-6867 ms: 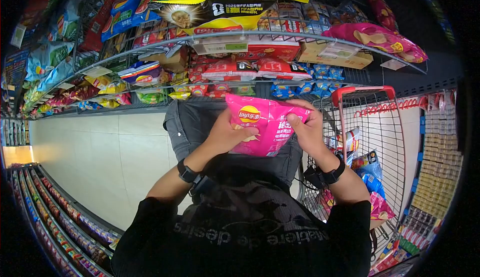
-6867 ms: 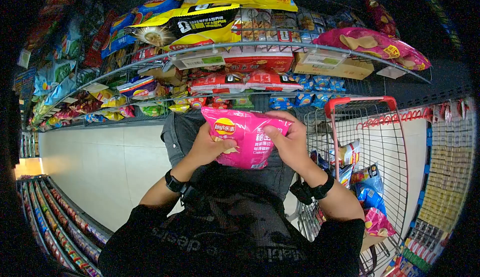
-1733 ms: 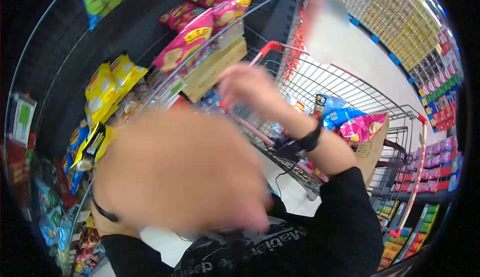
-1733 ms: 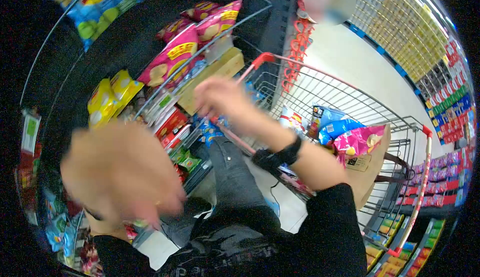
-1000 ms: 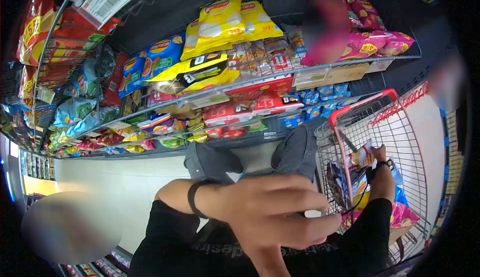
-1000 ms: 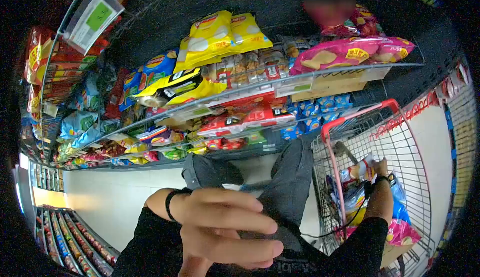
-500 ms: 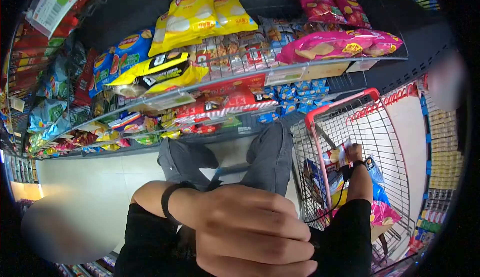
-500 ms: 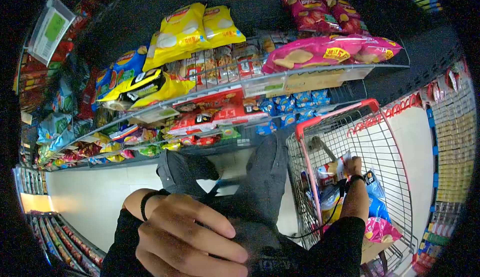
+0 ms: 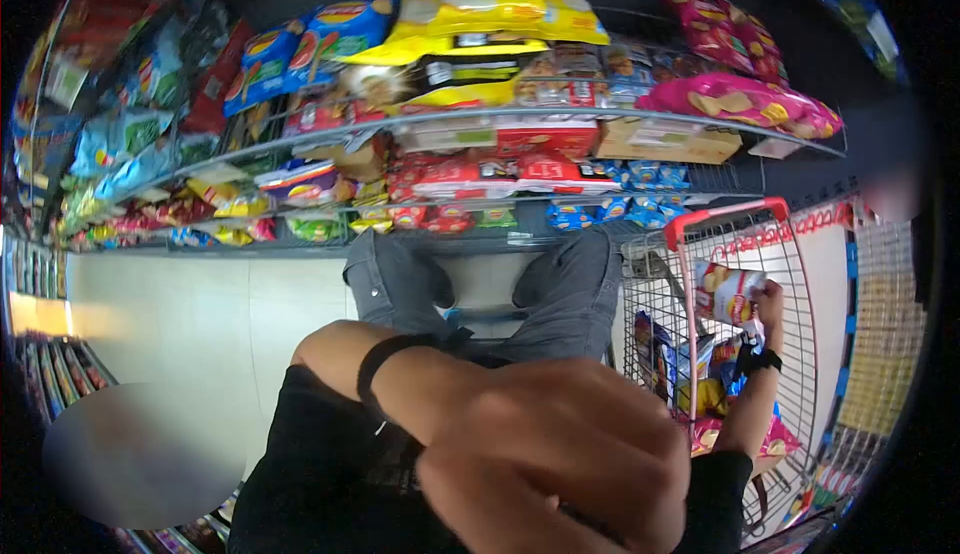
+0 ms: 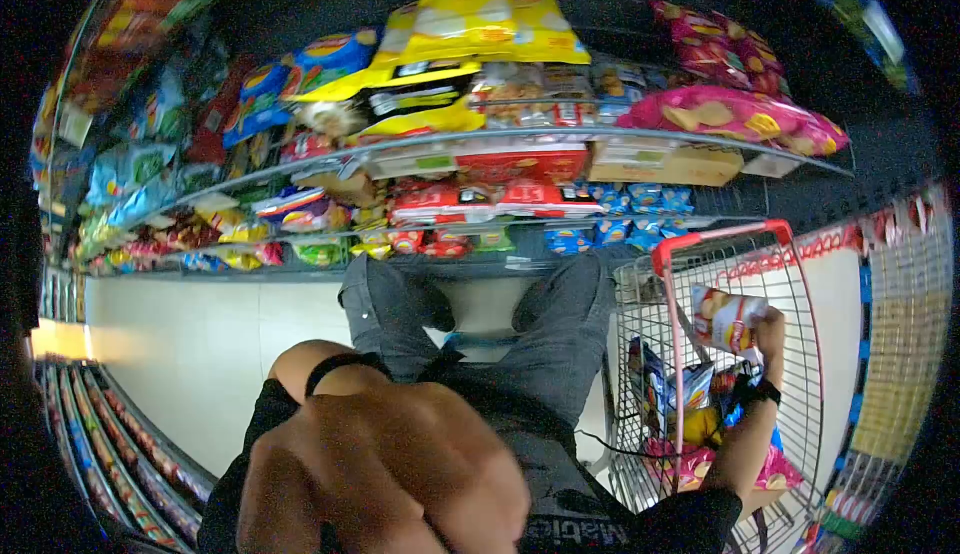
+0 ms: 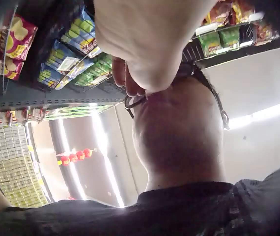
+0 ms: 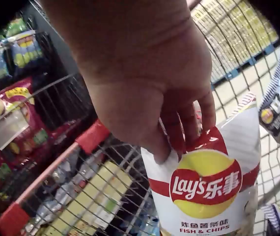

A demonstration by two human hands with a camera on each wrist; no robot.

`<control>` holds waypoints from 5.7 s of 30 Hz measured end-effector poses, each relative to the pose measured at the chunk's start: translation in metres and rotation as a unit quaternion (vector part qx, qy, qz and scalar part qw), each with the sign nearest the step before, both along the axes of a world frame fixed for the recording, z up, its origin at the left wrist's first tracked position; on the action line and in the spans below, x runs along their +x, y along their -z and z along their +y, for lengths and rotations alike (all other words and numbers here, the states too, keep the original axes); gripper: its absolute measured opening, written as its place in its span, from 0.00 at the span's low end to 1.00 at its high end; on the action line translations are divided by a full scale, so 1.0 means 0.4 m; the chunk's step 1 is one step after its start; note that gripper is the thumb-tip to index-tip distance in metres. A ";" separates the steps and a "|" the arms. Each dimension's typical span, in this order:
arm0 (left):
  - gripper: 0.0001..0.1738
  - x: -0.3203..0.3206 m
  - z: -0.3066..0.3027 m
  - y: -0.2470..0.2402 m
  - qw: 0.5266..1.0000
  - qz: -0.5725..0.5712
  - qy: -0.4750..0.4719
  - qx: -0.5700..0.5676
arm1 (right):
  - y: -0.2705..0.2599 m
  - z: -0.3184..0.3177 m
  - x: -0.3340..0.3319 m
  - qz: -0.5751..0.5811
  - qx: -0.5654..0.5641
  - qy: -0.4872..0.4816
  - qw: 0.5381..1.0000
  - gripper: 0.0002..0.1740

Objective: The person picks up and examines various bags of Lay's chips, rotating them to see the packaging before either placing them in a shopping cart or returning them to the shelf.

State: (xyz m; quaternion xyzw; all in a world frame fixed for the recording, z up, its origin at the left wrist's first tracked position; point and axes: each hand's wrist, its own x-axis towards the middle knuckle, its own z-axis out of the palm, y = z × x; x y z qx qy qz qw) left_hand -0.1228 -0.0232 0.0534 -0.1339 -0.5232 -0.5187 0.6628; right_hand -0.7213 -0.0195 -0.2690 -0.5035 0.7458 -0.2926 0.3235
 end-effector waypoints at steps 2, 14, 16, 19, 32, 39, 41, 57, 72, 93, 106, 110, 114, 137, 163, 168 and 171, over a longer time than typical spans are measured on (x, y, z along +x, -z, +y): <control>0.05 0.026 -0.007 0.000 0.999 0.014 0.011 -0.035 | -0.127 -0.007 0.056 -0.017 -0.012 0.007 1.000 0.05; 0.05 0.197 -0.008 -0.021 0.974 -0.063 -0.138 -0.170 | -0.650 -0.016 0.432 -0.022 -0.236 0.034 0.971 0.13; 0.06 0.219 -0.006 -0.034 0.966 -0.069 -0.160 -0.193 | -0.683 -0.028 0.536 -0.064 -0.263 0.012 0.963 0.13; 0.08 0.240 0.001 -0.055 0.955 -0.080 -0.182 -0.222 | -0.696 -0.038 0.647 -0.100 -0.254 -0.036 0.961 0.12; 0.31 0.231 -0.080 0.197 0.863 -0.481 -0.141 -0.063 | -0.482 -0.073 1.017 -0.099 -0.097 -0.277 0.951 0.06; 0.53 0.221 -0.060 0.454 0.714 -0.678 -0.121 0.125 | -0.357 -0.070 1.140 -0.192 -0.081 -0.342 0.916 0.09; 0.51 0.211 -0.051 0.495 0.710 -0.674 -0.119 0.167 | -0.315 -0.069 1.137 -0.206 -0.054 -0.326 0.921 0.08; 0.43 0.208 -0.032 0.523 0.721 -0.644 -0.107 0.232 | -0.297 -0.116 1.072 -0.295 0.011 -0.303 0.906 0.08; 0.27 0.175 -0.085 0.573 0.763 -0.264 -0.001 0.589 | -0.246 -0.091 1.130 -0.518 0.100 -0.156 0.835 0.32; 0.32 0.165 -0.052 0.576 0.800 -0.361 -0.032 0.478 | -0.255 -0.086 1.129 -0.532 0.104 -0.134 0.829 0.25; 0.29 0.170 -0.044 0.583 0.778 -0.331 0.038 0.533 | -0.268 -0.087 1.124 -0.592 0.168 -0.092 0.783 0.22; 0.28 0.175 -0.038 0.589 0.783 -0.320 0.031 0.532 | -0.262 -0.091 1.123 -0.601 0.172 -0.088 0.775 0.22; 0.28 0.177 -0.035 0.590 0.786 -0.324 0.028 0.525 | -0.265 -0.091 1.124 -0.600 0.173 -0.093 0.775 0.23; 0.21 0.214 -0.024 0.546 0.790 -0.497 -0.166 0.319 | -0.255 -0.087 1.130 -0.483 0.056 -0.083 0.870 0.22; 0.33 0.190 -0.030 0.553 0.800 -0.353 -0.004 0.484 | -0.284 -0.080 1.119 -0.497 0.042 -0.162 0.852 0.20; 0.34 0.171 -0.040 0.544 0.788 -0.387 -0.077 0.472 | -0.280 -0.080 1.118 -0.446 0.008 -0.193 0.874 0.21; 0.30 0.168 -0.056 0.550 0.765 -0.340 -0.032 0.547 | -0.282 -0.078 1.125 -0.512 0.064 -0.172 0.839 0.23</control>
